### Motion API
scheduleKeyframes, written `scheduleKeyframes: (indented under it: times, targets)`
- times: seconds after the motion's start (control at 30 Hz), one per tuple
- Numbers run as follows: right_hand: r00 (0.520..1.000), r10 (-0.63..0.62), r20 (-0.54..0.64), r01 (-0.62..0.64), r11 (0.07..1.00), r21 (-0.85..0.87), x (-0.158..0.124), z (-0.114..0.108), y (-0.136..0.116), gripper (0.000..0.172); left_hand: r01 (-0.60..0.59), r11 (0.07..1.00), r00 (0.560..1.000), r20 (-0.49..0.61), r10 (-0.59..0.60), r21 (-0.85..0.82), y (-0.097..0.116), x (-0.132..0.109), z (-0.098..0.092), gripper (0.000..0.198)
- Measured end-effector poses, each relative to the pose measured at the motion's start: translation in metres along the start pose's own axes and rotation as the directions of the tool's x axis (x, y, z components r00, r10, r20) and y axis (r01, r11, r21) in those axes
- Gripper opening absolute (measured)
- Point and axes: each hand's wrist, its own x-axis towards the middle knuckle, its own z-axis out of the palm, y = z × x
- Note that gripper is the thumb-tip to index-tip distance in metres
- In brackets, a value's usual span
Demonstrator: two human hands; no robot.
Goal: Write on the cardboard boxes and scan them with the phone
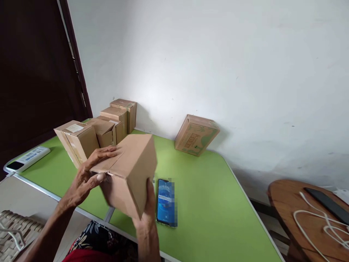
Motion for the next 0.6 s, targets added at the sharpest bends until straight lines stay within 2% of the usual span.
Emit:
scheduleKeyframes:
  times: [0.07,0.1,0.17,0.2,0.27,0.3,0.4,0.47,0.5,0.53,0.6]
  targets:
    - [0.997,0.013,-0.073,-0.011,1.0,0.027,0.014,-0.024,-0.021,0.082,0.033,0.999,0.997,0.071,-0.034,0.015,-0.003,0.013,0.013,0.059]
    - [0.992,-0.018,-0.122,0.021,1.0,0.022,0.019,-0.038,-0.033,0.087,0.071,0.997,0.99,0.124,-0.072,0.011,-0.007,0.021,0.025,0.063]
    - [0.958,-0.174,-0.227,0.159,0.984,-0.083,0.026,-0.068,-0.058,0.102,0.157,0.988,0.953,0.262,-0.152,0.003,-0.019,0.041,0.059,0.073]
    - [0.918,-0.287,-0.272,0.236,0.95,-0.204,0.029,-0.082,-0.069,0.109,0.185,0.983,0.923,0.343,-0.175,0.004,-0.026,0.052,0.08,0.076]
    - [0.797,-0.508,-0.327,0.305,0.806,-0.507,0.032,-0.108,-0.086,0.121,0.209,0.978,0.866,0.46,-0.197,0.025,-0.039,0.075,0.129,0.074]
    - [0.722,-0.601,-0.343,0.274,0.703,-0.657,0.035,-0.119,-0.09,0.125,0.237,0.971,0.851,0.478,-0.218,0.021,-0.045,0.085,0.155,0.073]
    - [0.469,-0.808,-0.356,0.016,0.411,-0.911,0.052,-0.145,-0.084,0.132,0.274,0.962,0.838,0.493,-0.232,-0.013,-0.054,0.106,0.225,0.082]
    - [0.341,-0.875,-0.342,-0.138,0.314,-0.939,0.072,-0.153,-0.068,0.127,0.292,0.956,0.821,0.523,-0.23,-0.037,-0.056,0.114,0.258,0.09]
    - [0.314,-0.884,-0.346,-0.172,0.305,-0.937,0.084,-0.155,-0.059,0.123,0.298,0.953,0.809,0.544,-0.223,-0.051,-0.057,0.116,0.27,0.091]
    - [0.31,-0.882,-0.355,-0.183,0.311,-0.932,0.095,-0.154,-0.049,0.117,0.305,0.949,0.801,0.559,-0.213,-0.075,-0.058,0.119,0.278,0.092]
    - [0.353,-0.857,-0.375,-0.158,0.34,-0.927,0.115,-0.148,-0.032,0.104,0.325,0.936,0.808,0.553,-0.201,-0.136,-0.064,0.126,0.287,0.093]
